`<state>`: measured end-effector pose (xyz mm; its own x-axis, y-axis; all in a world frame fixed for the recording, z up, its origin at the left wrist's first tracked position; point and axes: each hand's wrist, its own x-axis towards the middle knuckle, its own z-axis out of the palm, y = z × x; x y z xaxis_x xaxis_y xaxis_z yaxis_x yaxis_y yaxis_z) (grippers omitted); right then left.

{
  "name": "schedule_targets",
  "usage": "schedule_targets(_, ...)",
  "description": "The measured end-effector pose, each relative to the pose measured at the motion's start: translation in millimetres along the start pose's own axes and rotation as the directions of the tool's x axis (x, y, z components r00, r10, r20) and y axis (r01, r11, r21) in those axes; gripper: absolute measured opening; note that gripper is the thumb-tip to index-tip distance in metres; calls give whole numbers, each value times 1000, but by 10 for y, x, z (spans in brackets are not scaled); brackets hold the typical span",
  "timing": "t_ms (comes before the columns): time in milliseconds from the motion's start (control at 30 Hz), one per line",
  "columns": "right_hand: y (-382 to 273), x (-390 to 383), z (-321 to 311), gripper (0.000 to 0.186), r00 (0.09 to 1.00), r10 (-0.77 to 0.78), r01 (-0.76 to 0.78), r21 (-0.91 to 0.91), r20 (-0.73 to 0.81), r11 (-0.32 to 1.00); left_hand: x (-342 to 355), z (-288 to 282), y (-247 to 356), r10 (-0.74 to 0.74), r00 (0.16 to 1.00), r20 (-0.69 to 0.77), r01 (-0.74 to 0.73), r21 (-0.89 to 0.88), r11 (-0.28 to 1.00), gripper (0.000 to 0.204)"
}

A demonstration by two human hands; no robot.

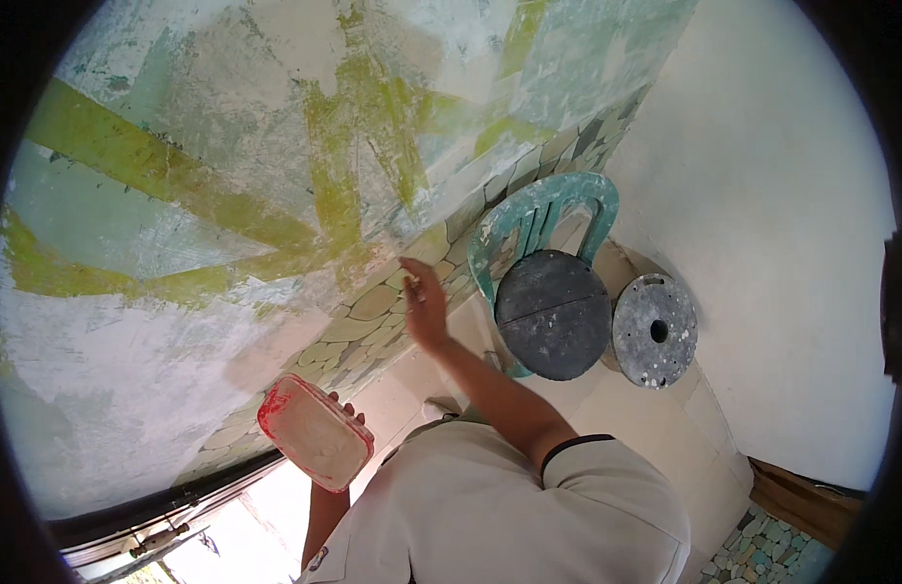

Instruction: The person is applying plaster or filler to a wall using a putty knife and a plastic container.

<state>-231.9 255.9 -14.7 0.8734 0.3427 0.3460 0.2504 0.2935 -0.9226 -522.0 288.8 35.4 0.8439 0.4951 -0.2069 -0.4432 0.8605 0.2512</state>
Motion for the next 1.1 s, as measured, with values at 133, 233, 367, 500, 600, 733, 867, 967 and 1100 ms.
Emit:
schedule_targets(133, 286, 651, -846, 29, 967, -142, 94, -220, -214, 971, 21, 152, -61, 64, 995, 74, -71, 100, 992, 72)
schedule_targets(233, 403, 1353, -1383, 33, 885, -134, 151, 4, -446, 988, 22, 142, -125, 72, 996, 58, -78, 100, 992, 71)
schedule_targets(367, 465, 1797, -1635, 35, 901, 71, 44, 254, -427, 966, -44, 132, -180, 68, 997, 24, -70, 90, 993, 70)
schedule_targets(500, 528, 1796, -1380, 35, 904, 115, -48, 168, -412, 985, -14, 205, -277, 107, 993, 58, -117, 193, 974, 71)
schedule_targets(600, 650, 1518, -820, 37, 880, -241, 291, 62, -409, 955, 76, 320, -392, 94, 994, 52, -98, 99, 990, 69)
schedule_targets(733, 78, 912, -329, 40, 949, -214, 147, -277, -230, 950, 173, 418, -468, 95, 991, 95, -110, 170, 979, 73)
schedule_targets(867, 26, 665, -668, 40, 994, -107, 105, -192, 0, 976, 348, 685, -673, -44, 972, 230, 32, 58, 998, 74)
schedule_targets(967, 87, 1049, -1198, 38, 978, -7, -23, -140, -210, 990, 383, 751, -736, -46, 977, 209, 26, 97, 995, 76)
schedule_targets(1100, 501, 1913, -1533, 42, 861, -181, 110, -172, -476, 979, 380, 629, -847, 64, 992, 106, -77, 124, 989, 76)
